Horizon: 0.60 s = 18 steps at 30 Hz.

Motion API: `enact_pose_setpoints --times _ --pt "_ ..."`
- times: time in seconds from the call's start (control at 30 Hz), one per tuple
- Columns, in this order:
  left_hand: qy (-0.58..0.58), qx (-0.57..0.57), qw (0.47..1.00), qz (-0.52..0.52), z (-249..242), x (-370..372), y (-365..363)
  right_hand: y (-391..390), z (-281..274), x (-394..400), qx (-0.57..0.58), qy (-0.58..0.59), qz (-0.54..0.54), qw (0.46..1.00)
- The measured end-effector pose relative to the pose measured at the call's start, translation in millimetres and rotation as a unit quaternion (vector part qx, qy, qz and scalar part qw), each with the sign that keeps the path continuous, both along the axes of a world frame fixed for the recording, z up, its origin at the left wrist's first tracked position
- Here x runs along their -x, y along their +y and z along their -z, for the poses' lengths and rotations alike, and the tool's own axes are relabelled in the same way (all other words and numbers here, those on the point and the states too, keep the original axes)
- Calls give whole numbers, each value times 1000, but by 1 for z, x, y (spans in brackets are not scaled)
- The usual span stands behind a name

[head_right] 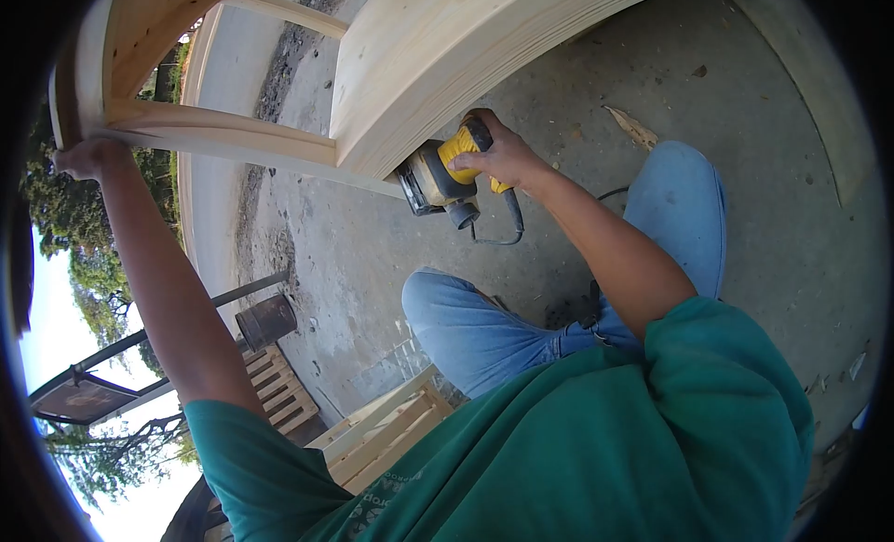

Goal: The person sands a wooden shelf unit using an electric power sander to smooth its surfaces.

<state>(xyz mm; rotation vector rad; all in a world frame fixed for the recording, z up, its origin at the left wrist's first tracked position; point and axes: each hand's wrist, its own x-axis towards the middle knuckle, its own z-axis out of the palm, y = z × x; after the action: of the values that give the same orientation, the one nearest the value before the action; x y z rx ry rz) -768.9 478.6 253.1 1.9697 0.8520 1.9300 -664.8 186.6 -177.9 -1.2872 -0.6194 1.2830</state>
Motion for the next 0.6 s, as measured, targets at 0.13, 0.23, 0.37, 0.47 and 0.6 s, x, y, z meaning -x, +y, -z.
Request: enact_pose_setpoints --times 0.13,0.23,0.37,0.47,0.6 --pt "-16 2 1000 26 -9 15 36 -23 44 10 97 43 -19 994" --pt "8 -17 1000 11 -5 12 29 -41 86 19 145 80 -21 986" --pt "38 -66 995 -59 -2 11 20 -42 98 20 145 85 -9 986" --pt "178 -188 939 -228 -19 43 110 -31 72 14 134 77 -14 988" --pt "154 -250 916 -272 -27 55 134 -18 6 10 80 55 -5 995"
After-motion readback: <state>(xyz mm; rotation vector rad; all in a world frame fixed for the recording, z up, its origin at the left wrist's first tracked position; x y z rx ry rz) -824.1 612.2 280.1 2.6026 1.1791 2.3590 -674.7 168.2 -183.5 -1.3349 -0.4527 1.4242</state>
